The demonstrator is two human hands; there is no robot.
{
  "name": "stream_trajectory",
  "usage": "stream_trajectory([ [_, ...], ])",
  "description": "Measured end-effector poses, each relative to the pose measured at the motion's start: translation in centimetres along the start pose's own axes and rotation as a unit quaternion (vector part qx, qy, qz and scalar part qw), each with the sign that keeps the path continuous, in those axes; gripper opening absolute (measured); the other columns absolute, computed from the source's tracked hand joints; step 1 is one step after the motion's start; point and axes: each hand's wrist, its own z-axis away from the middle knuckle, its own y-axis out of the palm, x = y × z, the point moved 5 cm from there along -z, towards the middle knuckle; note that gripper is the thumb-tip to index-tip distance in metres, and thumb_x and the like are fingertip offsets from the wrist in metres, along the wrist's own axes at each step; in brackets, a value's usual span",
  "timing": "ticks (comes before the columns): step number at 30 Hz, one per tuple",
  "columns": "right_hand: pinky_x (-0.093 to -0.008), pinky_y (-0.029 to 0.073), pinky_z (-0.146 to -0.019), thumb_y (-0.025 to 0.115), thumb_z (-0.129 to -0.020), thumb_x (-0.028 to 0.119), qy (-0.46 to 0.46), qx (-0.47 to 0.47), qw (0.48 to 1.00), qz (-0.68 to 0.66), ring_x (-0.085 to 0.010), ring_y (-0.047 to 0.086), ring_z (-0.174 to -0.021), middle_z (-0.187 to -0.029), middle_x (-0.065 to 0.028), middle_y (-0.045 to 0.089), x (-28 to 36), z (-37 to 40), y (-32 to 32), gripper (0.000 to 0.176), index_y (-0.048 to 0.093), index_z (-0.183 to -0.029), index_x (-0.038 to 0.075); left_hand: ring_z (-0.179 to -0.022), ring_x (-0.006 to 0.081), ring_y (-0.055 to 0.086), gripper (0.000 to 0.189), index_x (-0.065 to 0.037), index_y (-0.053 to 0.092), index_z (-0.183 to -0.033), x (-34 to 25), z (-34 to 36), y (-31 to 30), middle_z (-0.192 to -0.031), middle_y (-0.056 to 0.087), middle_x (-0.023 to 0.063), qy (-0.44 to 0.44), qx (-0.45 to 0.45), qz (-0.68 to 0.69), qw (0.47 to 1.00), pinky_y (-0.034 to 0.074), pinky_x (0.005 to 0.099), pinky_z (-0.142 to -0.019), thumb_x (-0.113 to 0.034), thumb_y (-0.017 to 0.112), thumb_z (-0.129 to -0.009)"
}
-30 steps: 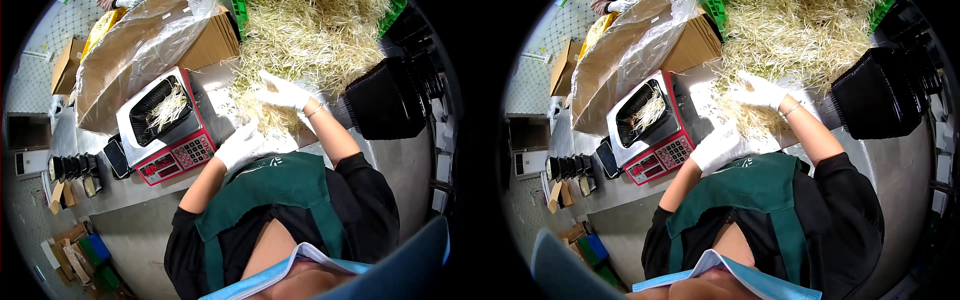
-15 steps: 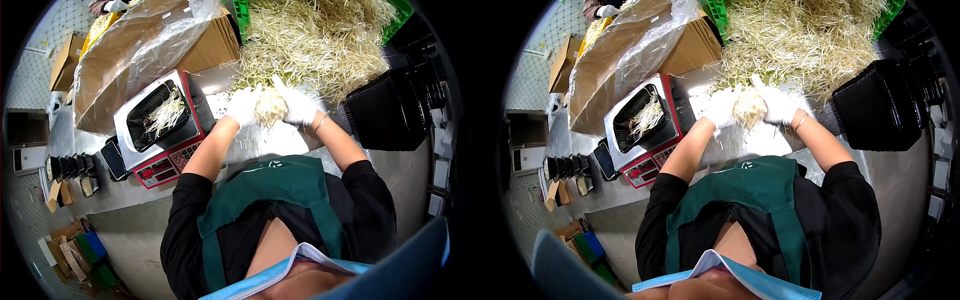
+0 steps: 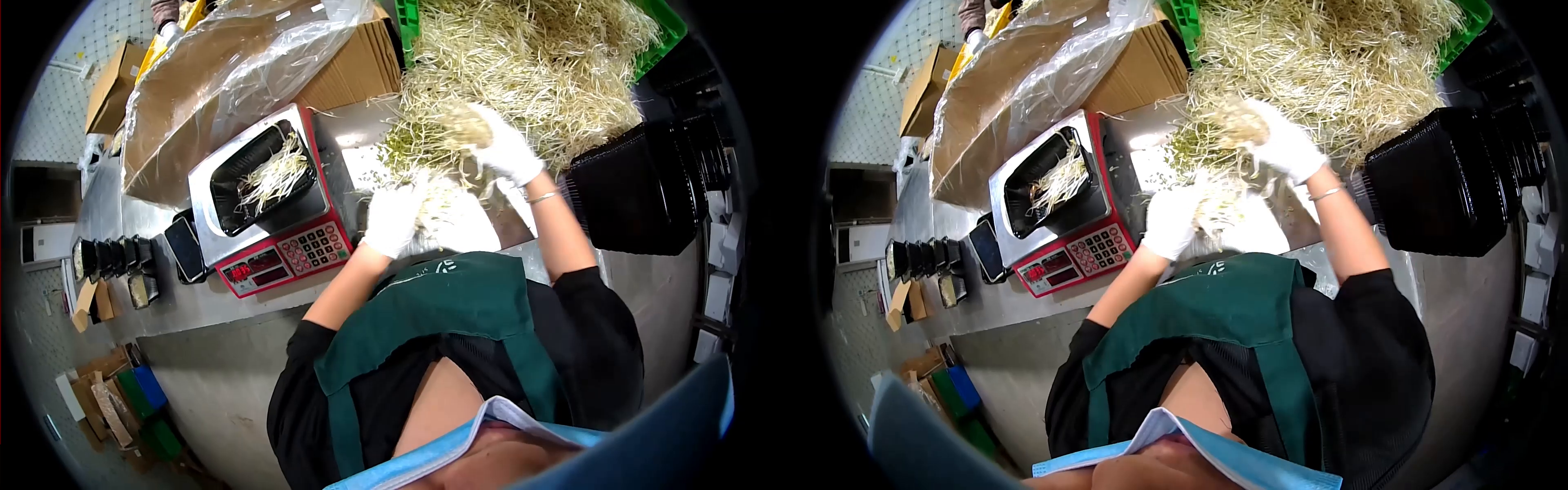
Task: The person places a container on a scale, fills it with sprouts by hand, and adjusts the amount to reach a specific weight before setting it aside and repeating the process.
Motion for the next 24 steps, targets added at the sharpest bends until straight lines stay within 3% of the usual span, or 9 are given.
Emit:
stream_trajectory([
  [2, -0.0301, 0.040, -0.099, 0.073, -0.068, 0.010, 0.012, 0.038, 0.997, -0.068, -0.0230, 0.050, -0.117, -0.128, -0.0133, 0.052, -2.5, -1.4, 4.9, 0.078, 0.037, -0.137, 0.004, -0.114, 0.0301, 0.050, 0.082, -0.011, 0.033, -0.141, -0.5, -0.1, 0.6, -0.131, 0.047, 0.0177, 0.019, -0.144, -0.148, 0.978, 0.033, 0.0500, -0.099, -0.025, 0.071, -0.070],
  [6, -0.0323, 0.019, -0.112, 0.084, -0.059, 0.016, -0.023, 0.162, 0.985, 0.051, -0.0258, 0.024, -0.137, -0.148, -0.0175, 0.026, -3.5, -0.6, 4.9, 0.104, 0.025, -0.143, 0.002, -0.121, 0.0354, 0.042, 0.098, -0.012, 0.025, -0.144, 0.0, 4.6, -3.9, -0.142, 0.029, 0.0211, -0.042, -0.050, -0.094, 0.993, 0.036, 0.0489, -0.099, -0.034, 0.078, -0.065],
  [10, -0.0322, 0.020, -0.112, 0.085, -0.063, 0.021, 0.160, 0.133, 0.972, -0.109, -0.0245, 0.019, -0.139, -0.149, -0.0217, 0.019, -1.9, -1.2, 5.3, 0.118, 0.004, -0.145, -0.002, -0.087, 0.0337, 0.063, 0.032, -0.007, 0.063, -0.100, 0.1, 5.9, -1.0, -0.097, 0.063, 0.0189, -0.080, 0.131, 0.043, 0.987, 0.049, 0.0409, -0.079, -0.036, 0.056, -0.086],
  [12, -0.0296, 0.028, -0.108, 0.086, -0.056, 0.040, 0.089, 0.167, 0.982, -0.005, -0.0304, 0.023, -0.137, -0.148, -0.0271, 0.018, -0.1, -0.6, 7.8, 0.131, 0.000, -0.143, -0.007, -0.085, 0.0353, 0.060, 0.037, -0.005, 0.061, -0.075, 1.9, 4.1, 1.9, -0.083, 0.062, 0.0189, -0.115, 0.015, 0.142, 0.983, 0.047, 0.0425, -0.077, -0.033, 0.045, -0.092],
  [16, -0.0494, 0.019, -0.110, 0.077, -0.049, 0.065, -0.005, 0.086, 0.911, 0.403, -0.0355, 0.031, -0.133, -0.144, -0.0279, 0.025, 5.9, 5.1, 12.2, 0.141, -0.002, -0.144, -0.003, -0.087, 0.0360, 0.057, 0.033, -0.003, 0.061, -0.085, 3.6, 3.0, 3.5, -0.089, 0.060, 0.0216, -0.054, 0.008, 0.235, 0.970, 0.046, 0.0431, -0.079, -0.032, 0.046, -0.088],
  [18, -0.0590, 0.014, -0.106, 0.077, -0.052, 0.062, -0.031, 0.038, 0.920, 0.389, -0.0326, 0.032, -0.133, -0.142, -0.0250, 0.031, 5.0, 5.1, 13.8, 0.136, 0.000, -0.145, -0.001, -0.085, 0.0352, 0.059, 0.033, -0.003, 0.061, -0.086, 1.8, 3.8, 0.7, -0.086, 0.061, 0.0202, 0.021, 0.028, 0.115, 0.993, 0.047, 0.0431, -0.076, -0.034, 0.048, -0.088],
  [20, -0.0562, 0.023, -0.103, 0.074, -0.061, 0.059, 0.078, -0.002, 0.937, 0.341, -0.0325, 0.044, -0.120, -0.125, -0.0211, 0.050, 4.7, 3.1, 13.4, 0.127, -0.001, -0.145, 0.000, -0.081, 0.0370, 0.060, 0.034, -0.005, 0.057, -0.087, 1.7, 4.9, -1.0, -0.091, 0.062, 0.0179, -0.062, 0.091, 0.134, 0.985, 0.047, 0.0453, -0.073, -0.037, 0.045, -0.092],
  [22, -0.0373, 0.051, -0.074, 0.074, -0.066, 0.052, 0.106, 0.034, 0.944, 0.312, -0.0370, 0.064, -0.078, -0.091, -0.0227, 0.065, 5.3, 0.9, 11.8, 0.121, -0.001, -0.141, -0.008, -0.082, 0.0372, 0.061, 0.038, -0.005, 0.060, -0.093, 1.8, 7.3, -3.3, -0.095, 0.063, 0.0179, -0.046, 0.072, 0.137, 0.987, 0.049, 0.0442, -0.072, -0.041, 0.046, -0.092],
  [24, -0.0355, 0.050, -0.083, 0.076, -0.071, 0.034, 0.021, 0.062, 0.985, 0.158, -0.0305, 0.064, -0.092, -0.106, -0.0180, 0.064, 2.6, -1.0, 12.0, 0.114, -0.003, -0.140, -0.008, -0.082, 0.0372, 0.062, 0.040, -0.008, 0.059, -0.105, 2.7, 10.6, -5.7, -0.096, 0.063, 0.0175, -0.043, 0.005, 0.149, 0.988, 0.050, 0.0432, -0.073, -0.043, 0.048, -0.091],
])
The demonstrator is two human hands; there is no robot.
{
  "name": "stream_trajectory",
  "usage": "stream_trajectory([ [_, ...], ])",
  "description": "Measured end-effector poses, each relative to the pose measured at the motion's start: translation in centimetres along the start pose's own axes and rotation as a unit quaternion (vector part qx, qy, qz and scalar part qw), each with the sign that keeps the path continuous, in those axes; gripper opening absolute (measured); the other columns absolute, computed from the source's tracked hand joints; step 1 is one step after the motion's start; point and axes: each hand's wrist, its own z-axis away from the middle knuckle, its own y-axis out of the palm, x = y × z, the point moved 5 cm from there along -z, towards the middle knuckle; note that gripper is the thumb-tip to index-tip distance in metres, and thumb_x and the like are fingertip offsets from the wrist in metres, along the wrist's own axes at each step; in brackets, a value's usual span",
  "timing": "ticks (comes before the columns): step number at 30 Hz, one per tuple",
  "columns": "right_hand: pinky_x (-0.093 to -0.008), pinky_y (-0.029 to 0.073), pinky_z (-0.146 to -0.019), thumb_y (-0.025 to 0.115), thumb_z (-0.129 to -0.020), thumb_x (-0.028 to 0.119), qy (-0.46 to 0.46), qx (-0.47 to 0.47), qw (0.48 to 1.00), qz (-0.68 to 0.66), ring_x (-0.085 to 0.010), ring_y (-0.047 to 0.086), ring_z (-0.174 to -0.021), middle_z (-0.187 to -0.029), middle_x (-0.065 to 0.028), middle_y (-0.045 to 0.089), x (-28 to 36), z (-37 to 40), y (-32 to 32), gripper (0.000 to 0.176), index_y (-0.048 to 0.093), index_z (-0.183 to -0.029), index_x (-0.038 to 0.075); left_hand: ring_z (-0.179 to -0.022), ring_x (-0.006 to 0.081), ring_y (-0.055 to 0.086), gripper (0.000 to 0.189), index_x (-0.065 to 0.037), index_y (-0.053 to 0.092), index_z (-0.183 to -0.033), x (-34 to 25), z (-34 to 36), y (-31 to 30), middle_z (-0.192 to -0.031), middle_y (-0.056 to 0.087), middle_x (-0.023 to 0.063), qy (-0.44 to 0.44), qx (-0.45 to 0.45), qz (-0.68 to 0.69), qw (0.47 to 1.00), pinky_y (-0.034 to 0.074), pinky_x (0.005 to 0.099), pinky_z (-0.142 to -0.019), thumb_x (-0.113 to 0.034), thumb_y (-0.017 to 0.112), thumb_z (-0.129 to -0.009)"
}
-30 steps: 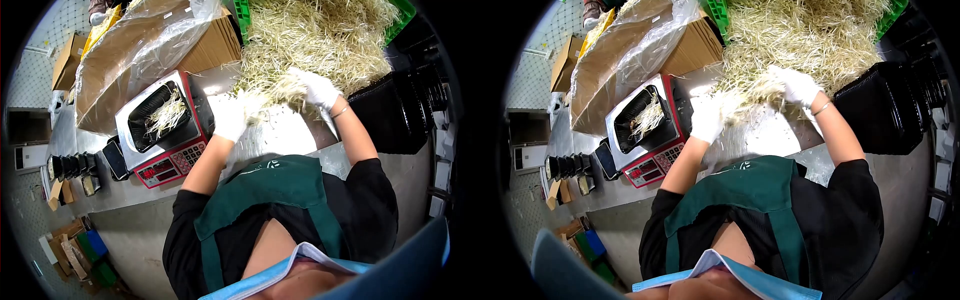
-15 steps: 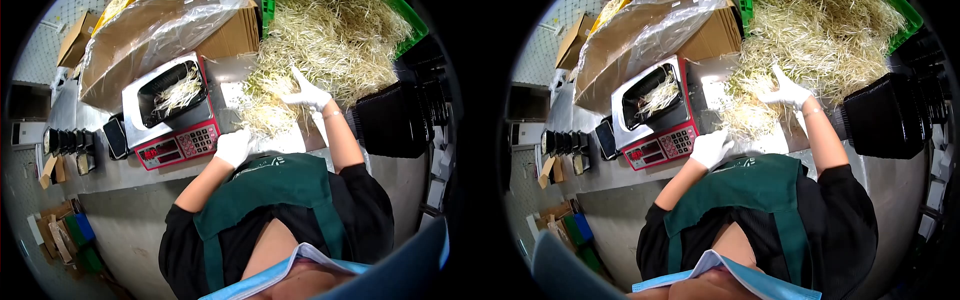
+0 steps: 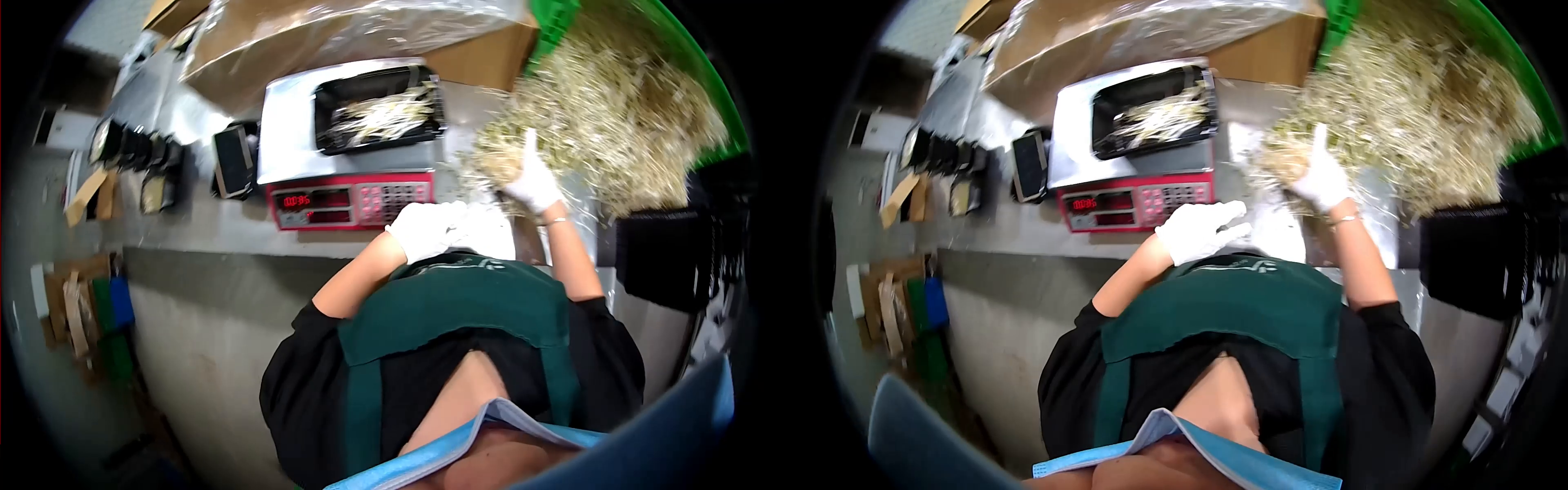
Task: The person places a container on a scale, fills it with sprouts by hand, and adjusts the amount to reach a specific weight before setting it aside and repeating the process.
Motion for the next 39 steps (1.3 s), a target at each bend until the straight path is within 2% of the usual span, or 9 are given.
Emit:
stream_trajectory([
  [10, -0.0335, 0.044, -0.094, 0.075, -0.065, 0.026, -0.031, -0.040, 0.997, 0.066, -0.0297, 0.057, -0.109, -0.121, -0.0213, 0.056, -2.4, 0.3, 0.0, 0.085, 0.037, -0.137, 0.002, -0.125, 0.0251, 0.042, 0.063, 0.004, 0.027, -0.139, 13.0, 6.5, -13.9, -0.132, 0.045, 0.0179, 0.002, -0.546, 0.269, 0.793, 0.027, 0.0345, -0.109, -0.001, 0.058, -0.084],
  [14, -0.0302, 0.037, -0.103, 0.072, -0.064, 0.013, -0.102, -0.046, 0.963, -0.246, -0.0248, 0.051, -0.119, -0.132, -0.0159, 0.050, -0.1, 2.1, -4.3, 0.080, 0.039, -0.137, 0.007, -0.125, 0.0302, 0.043, 0.078, 0.002, 0.035, -0.134, 12.9, 2.9, -13.7, -0.132, 0.046, 0.0153, 0.055, -0.438, 0.575, 0.689, 0.031, 0.0371, -0.109, 0.011, 0.050, -0.058],
  [16, -0.0316, 0.044, -0.093, 0.073, -0.065, 0.014, -0.224, -0.102, 0.968, -0.057, -0.0252, 0.056, -0.109, -0.123, -0.0138, 0.056, 4.9, 3.2, -7.9, 0.081, 0.038, -0.139, 0.007, -0.119, 0.0293, 0.047, 0.075, 0.000, 0.042, -0.131, 12.7, 0.7, -13.4, -0.127, 0.050, 0.0152, -0.007, -0.419, 0.613, 0.670, 0.036, 0.0357, -0.104, 0.009, 0.049, -0.057],
  [19, -0.0342, 0.045, -0.083, 0.074, -0.067, 0.017, -0.212, -0.073, 0.949, 0.223, -0.0251, 0.059, -0.095, -0.107, -0.0100, 0.061, 10.9, 3.1, -10.2, 0.082, 0.036, -0.140, 0.008, -0.113, 0.0312, 0.050, 0.069, -0.001, 0.046, -0.129, 10.0, -3.1, -11.9, -0.123, 0.052, 0.0191, -0.133, -0.470, 0.545, 0.682, 0.038, 0.0374, -0.101, 0.006, 0.048, -0.061],
  [22, -0.0379, 0.042, -0.078, 0.073, -0.070, 0.019, -0.317, -0.122, 0.898, 0.279, -0.0250, 0.057, -0.086, -0.095, -0.0073, 0.060, 13.7, 1.6, -10.0, 0.080, 0.035, -0.140, 0.009, -0.125, 0.0394, 0.038, 0.067, 0.000, 0.038, -0.136, 0.9, -5.6, -12.0, -0.135, 0.040, 0.0255, 0.066, -0.360, 0.029, 0.930, 0.026, 0.0404, -0.108, 0.002, 0.043, -0.069],
  [32, -0.0414, 0.049, -0.071, 0.069, -0.069, 0.042, -0.222, -0.048, 0.967, 0.110, -0.0325, 0.063, -0.084, -0.093, -0.0190, 0.062, 21.8, -2.2, 2.6, 0.070, 0.047, -0.116, -0.005, -0.103, 0.0239, 0.054, 0.057, 0.005, 0.045, -0.128, 6.3, 2.4, -11.1, -0.120, 0.053, 0.0167, -0.117, -0.422, 0.371, 0.819, 0.044, 0.0303, -0.090, -0.003, 0.046, -0.072],
  [36, -0.0422, 0.049, -0.072, 0.065, -0.069, 0.043, -0.167, 0.028, 0.969, 0.182, -0.0324, 0.064, -0.085, -0.091, -0.0176, 0.064, 23.6, -2.0, 4.4, 0.056, 0.055, -0.104, 0.000, -0.111, 0.0353, 0.051, 0.055, 0.004, 0.040, -0.132, 7.1, 2.8, -12.4, -0.130, 0.048, 0.0248, 0.024, -0.417, -0.228, 0.880, 0.040, 0.0390, -0.096, -0.011, 0.049, -0.080],
  [37, -0.0416, 0.049, -0.073, 0.066, -0.068, 0.044, -0.171, 0.047, 0.970, 0.164, -0.0328, 0.064, -0.085, -0.089, -0.0175, 0.065, 23.6, -2.1, 4.2, 0.055, 0.058, -0.100, 0.001, -0.097, 0.0363, 0.055, 0.040, 0.001, 0.056, -0.105, 7.0, 0.8, -13.0, -0.102, 0.058, 0.0243, -0.081, -0.286, 0.134, 0.945, 0.042, 0.0460, -0.082, -0.031, 0.056, -0.082],
  [39, -0.0406, 0.050, -0.072, 0.065, -0.065, 0.051, -0.172, 0.154, 0.962, 0.146, -0.0337, 0.064, -0.083, -0.086, -0.0180, 0.066, 24.3, -1.8, 2.3, 0.055, 0.064, -0.094, 0.004, -0.108, 0.0398, 0.050, 0.061, 0.002, 0.044, -0.128, 5.0, 0.7, -12.8, -0.123, 0.050, 0.0241, 0.037, -0.250, -0.096, 0.963, 0.035, 0.0452, -0.095, -0.036, 0.059, -0.082],
])
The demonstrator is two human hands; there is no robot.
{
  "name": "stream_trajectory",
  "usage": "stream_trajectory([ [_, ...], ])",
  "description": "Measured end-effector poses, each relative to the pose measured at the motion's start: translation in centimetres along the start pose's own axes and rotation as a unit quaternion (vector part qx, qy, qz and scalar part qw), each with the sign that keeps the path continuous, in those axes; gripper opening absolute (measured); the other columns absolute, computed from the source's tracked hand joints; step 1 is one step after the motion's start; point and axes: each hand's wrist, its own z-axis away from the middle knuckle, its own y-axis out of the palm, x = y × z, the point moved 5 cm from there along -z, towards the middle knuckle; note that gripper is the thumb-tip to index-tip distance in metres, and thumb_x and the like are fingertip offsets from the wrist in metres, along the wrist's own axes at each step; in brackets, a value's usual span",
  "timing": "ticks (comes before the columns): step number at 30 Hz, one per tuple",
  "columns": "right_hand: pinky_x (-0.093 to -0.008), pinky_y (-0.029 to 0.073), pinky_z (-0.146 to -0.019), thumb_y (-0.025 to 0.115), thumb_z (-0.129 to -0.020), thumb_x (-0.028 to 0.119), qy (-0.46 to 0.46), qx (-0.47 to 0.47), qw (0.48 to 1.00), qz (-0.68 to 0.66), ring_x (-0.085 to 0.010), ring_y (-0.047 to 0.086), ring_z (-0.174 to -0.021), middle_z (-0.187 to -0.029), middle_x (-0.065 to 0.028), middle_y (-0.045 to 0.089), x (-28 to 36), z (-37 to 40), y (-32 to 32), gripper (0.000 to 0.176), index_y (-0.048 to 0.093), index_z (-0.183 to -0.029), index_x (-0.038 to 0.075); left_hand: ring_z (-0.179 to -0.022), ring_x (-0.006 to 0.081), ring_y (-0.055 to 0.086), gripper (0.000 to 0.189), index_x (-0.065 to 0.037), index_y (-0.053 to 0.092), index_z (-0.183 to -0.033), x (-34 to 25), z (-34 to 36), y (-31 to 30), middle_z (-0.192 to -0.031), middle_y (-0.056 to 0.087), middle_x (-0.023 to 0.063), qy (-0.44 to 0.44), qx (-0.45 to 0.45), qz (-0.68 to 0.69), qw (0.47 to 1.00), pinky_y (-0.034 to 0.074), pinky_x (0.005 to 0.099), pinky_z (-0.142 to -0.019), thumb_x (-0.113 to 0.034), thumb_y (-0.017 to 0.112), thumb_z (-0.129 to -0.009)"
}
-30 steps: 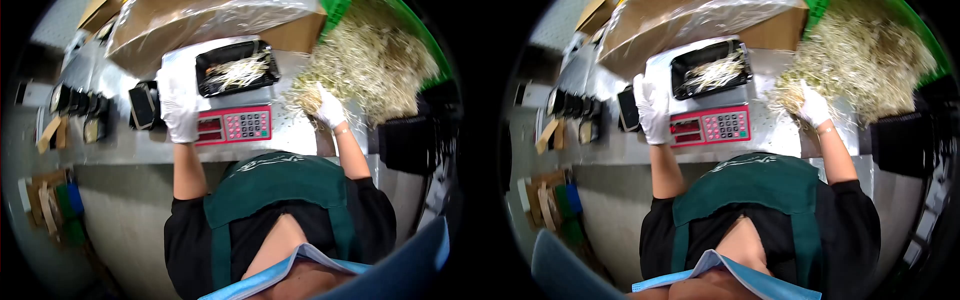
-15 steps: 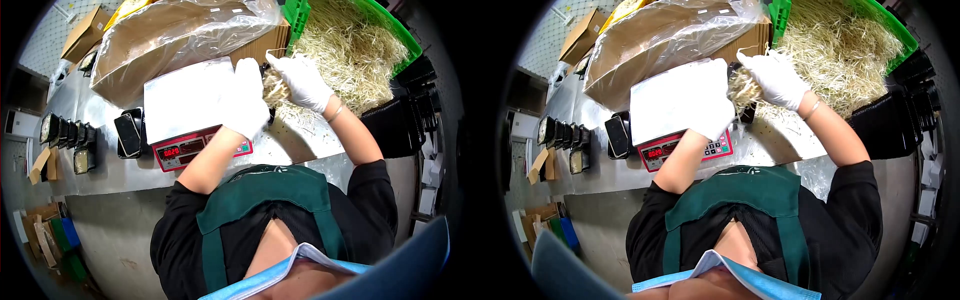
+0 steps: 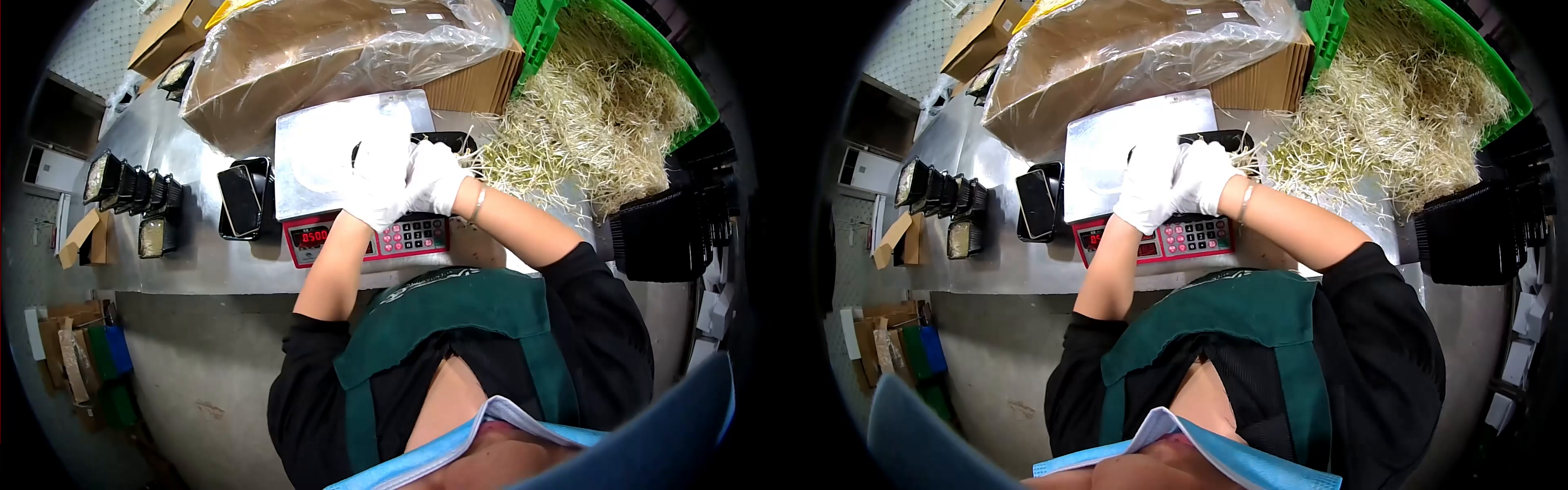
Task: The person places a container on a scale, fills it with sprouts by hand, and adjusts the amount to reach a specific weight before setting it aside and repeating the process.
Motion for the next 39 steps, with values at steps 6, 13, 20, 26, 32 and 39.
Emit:
stream_trajectory([
  [6, -0.0441, 0.031, -0.096, 0.068, -0.065, 0.057, -0.148, -0.079, 0.972, 0.165, -0.0309, 0.052, -0.108, -0.112, -0.0163, 0.059, -4.0, 4.1, -2.6, 0.080, 0.050, -0.124, 0.006, -0.110, 0.0312, 0.051, 0.093, 0.003, 0.038, -0.133, -1.2, -0.4, 0.4, -0.123, 0.051, 0.0207, 0.060, -0.023, -0.081, 0.995, 0.032, 0.0463, -0.099, -0.061, 0.061, -0.071],
  [13, -0.0349, 0.051, -0.071, 0.060, -0.083, 0.013, -0.176, -0.135, 0.975, -0.023, -0.0307, 0.060, -0.082, -0.093, -0.0121, 0.058, -9.0, 5.9, -1.6, 0.040, 0.052, -0.122, 0.015, -0.108, 0.0332, 0.053, 0.093, 0.002, 0.043, -0.131, 0.5, -1.7, 2.0, -0.118, 0.055, 0.0197, -0.019, 0.085, -0.034, 0.996, 0.039, 0.0422, -0.095, -0.065, 0.062, -0.070],
  [20, -0.0285, 0.054, -0.076, 0.062, -0.085, 0.006, -0.057, -0.186, 0.847, -0.494, -0.0152, 0.064, -0.083, -0.091, -0.0056, 0.065, -9.5, 7.1, -10.0, 0.009, 0.063, -0.093, 0.001, -0.098, 0.0352, 0.057, 0.078, 0.002, 0.046, -0.128, 0.5, -2.1, -1.1, -0.116, 0.055, 0.0220, -0.036, 0.084, -0.067, 0.994, 0.045, 0.0408, -0.086, -0.056, 0.061, -0.077],
  [26, -0.0343, 0.049, -0.080, 0.065, -0.081, 0.020, -0.143, -0.233, 0.946, -0.172, -0.0258, 0.059, -0.087, -0.094, -0.0095, 0.061, -5.4, 2.5, -3.1, 0.020, 0.065, -0.098, 0.010, -0.121, 0.0398, 0.041, 0.067, 0.006, 0.036, -0.134, -1.4, 0.9, -3.2, -0.130, 0.043, 0.0288, 0.000, -0.105, 0.147, 0.984, 0.026, 0.0440, -0.105, -0.031, 0.061, -0.084],
  [32, -0.0368, 0.048, -0.086, 0.066, -0.080, 0.025, -0.113, -0.250, 0.954, -0.120, -0.0272, 0.059, -0.098, -0.108, -0.0131, 0.062, -9.2, 6.1, -4.4, 0.040, 0.060, -0.117, 0.010, -0.127, 0.0362, 0.037, 0.074, -0.003, 0.034, -0.140, -1.1, -0.8, 0.8, -0.141, 0.038, 0.0185, 0.047, 0.045, -0.172, 0.983, 0.019, 0.0549, -0.104, -0.048, 0.054, -0.085],
  [39, -0.0390, 0.045, -0.094, 0.061, -0.082, 0.044, 0.172, -0.323, 0.930, -0.023, -0.0321, 0.057, -0.110, -0.122, -0.0177, 0.057, -31.3, 6.4, -7.8, 0.063, 0.048, -0.129, 0.005, -0.132, 0.0346, 0.030, 0.074, 0.000, 0.028, -0.142, -3.1, -4.6, -1.5, -0.142, 0.034, 0.0212, -0.022, -0.010, -0.156, 0.988, 0.021, 0.0462, -0.105, -0.036, 0.060, -0.085],
])
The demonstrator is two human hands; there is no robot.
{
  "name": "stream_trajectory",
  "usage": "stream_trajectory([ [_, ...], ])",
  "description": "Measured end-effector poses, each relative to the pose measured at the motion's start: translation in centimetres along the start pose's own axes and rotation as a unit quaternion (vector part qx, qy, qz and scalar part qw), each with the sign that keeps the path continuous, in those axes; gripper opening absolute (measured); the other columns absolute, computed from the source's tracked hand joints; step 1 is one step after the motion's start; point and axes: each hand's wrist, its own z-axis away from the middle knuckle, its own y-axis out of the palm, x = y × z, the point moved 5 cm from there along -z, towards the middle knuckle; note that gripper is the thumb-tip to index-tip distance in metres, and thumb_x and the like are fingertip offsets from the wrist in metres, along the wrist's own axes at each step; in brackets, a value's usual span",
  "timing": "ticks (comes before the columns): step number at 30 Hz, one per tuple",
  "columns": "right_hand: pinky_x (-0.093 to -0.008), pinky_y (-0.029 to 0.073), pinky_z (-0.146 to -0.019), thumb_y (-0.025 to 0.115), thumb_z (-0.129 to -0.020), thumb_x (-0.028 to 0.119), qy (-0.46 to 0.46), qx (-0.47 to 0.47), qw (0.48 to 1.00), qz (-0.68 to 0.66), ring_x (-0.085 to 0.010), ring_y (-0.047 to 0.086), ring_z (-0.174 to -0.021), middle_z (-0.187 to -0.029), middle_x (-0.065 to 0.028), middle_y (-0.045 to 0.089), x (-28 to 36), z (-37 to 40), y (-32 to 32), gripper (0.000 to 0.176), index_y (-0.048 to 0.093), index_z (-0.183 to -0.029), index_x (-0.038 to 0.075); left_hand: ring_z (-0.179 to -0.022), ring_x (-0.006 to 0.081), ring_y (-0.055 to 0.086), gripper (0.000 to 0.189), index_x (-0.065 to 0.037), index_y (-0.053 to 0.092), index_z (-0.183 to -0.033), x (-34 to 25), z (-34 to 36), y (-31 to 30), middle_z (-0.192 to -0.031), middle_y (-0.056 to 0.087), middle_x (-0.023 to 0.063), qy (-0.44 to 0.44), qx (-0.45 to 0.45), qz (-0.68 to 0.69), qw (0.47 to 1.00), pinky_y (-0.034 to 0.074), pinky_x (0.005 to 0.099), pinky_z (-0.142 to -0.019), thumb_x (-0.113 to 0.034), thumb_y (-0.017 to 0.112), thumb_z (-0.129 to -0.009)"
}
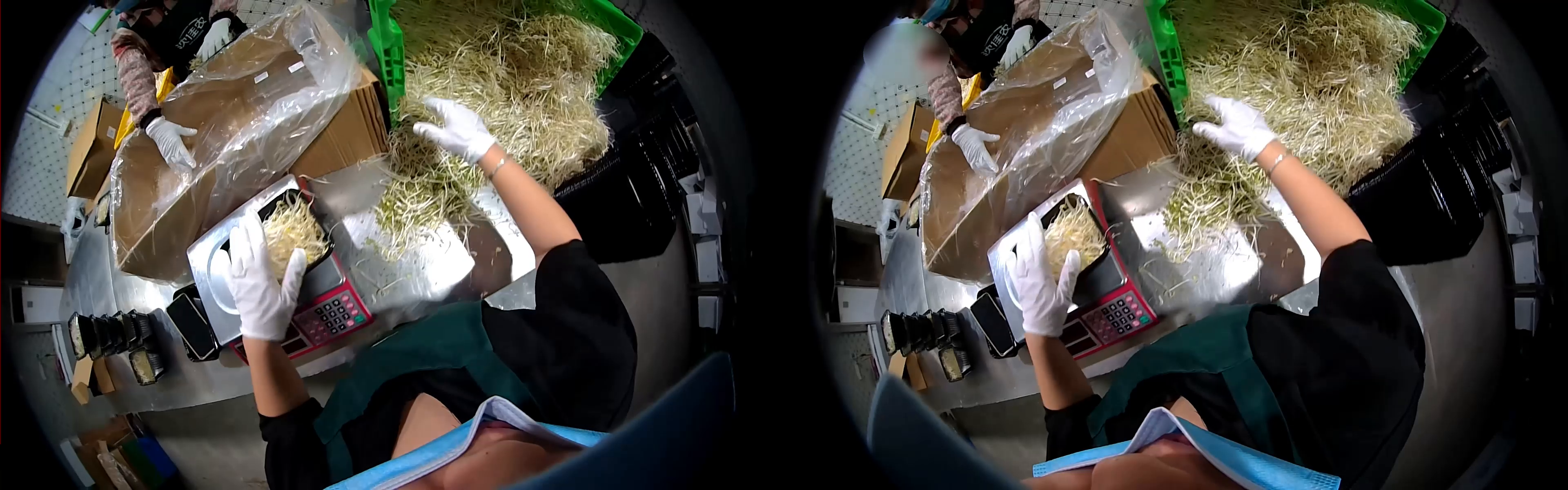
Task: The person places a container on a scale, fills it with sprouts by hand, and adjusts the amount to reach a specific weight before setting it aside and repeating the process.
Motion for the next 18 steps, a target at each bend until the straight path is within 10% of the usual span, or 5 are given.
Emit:
stream_trajectory([
  [2, -0.0409, 0.046, -0.091, 0.058, -0.082, 0.047, 0.067, 0.029, 0.996, 0.059, -0.0352, 0.058, -0.106, -0.121, -0.0193, 0.058, -3.1, -3.6, -0.9, 0.069, 0.043, -0.133, 0.004, -0.133, 0.0321, 0.031, 0.070, 0.001, 0.031, -0.140, -4.7, -0.9, -1.1, -0.142, 0.035, 0.0215, 0.040, -0.074, 0.144, 0.986, 0.024, 0.0424, -0.107, -0.024, 0.063, -0.084],
  [5, -0.0437, 0.047, -0.084, 0.051, -0.087, 0.041, 0.031, 0.027, 0.997, 0.063, -0.0382, 0.060, -0.097, -0.107, -0.0211, 0.062, -3.9, -8.8, 0.1, 0.050, 0.050, -0.121, 0.004, -0.134, 0.0276, 0.031, 0.064, 0.004, 0.029, -0.139, -12.9, -3.5, 6.2, -0.142, 0.035, 0.0213, 0.101, 0.138, 0.470, 0.866, 0.023, 0.0347, -0.110, -0.012, 0.060, -0.087],
  [9, -0.0435, 0.047, -0.083, 0.050, -0.088, 0.036, -0.022, 0.083, 0.995, 0.054, -0.0375, 0.060, -0.095, -0.103, -0.0220, 0.062, -3.5, -13.2, 2.9, 0.040, 0.054, -0.108, 0.003, -0.130, 0.0271, 0.037, 0.064, 0.007, 0.025, -0.138, -16.9, -8.3, 21.2, -0.139, 0.037, 0.0209, -0.259, 0.215, 0.823, 0.458, 0.030, 0.0372, -0.109, -0.021, 0.058, -0.091],
  [15, -0.0460, 0.039, -0.095, 0.047, -0.088, 0.041, -0.090, 0.014, 0.992, 0.091, -0.0346, 0.055, -0.108, -0.114, -0.0219, 0.058, -5.2, -14.0, 5.7, 0.050, 0.051, -0.117, 0.000, -0.104, 0.0213, 0.052, 0.034, -0.006, 0.057, -0.109, -16.5, -15.0, 31.6, -0.111, 0.056, 0.0078, -0.487, 0.114, 0.804, 0.321, 0.044, 0.0310, -0.091, -0.022, 0.069, -0.081],
  [18, -0.0452, 0.046, -0.083, 0.042, -0.090, 0.048, -0.047, 0.192, 0.977, 0.077, -0.0370, 0.061, -0.090, -0.094, -0.0217, 0.065, -5.5, -14.4, 5.6, 0.055, 0.052, -0.119, 0.003, -0.107, 0.0205, 0.050, 0.037, -0.006, 0.056, -0.111, -17.5, -16.1, 31.3, -0.115, 0.054, 0.0080, -0.482, 0.086, 0.812, 0.317, 0.043, 0.0310, -0.091, -0.021, 0.070, -0.081],
])
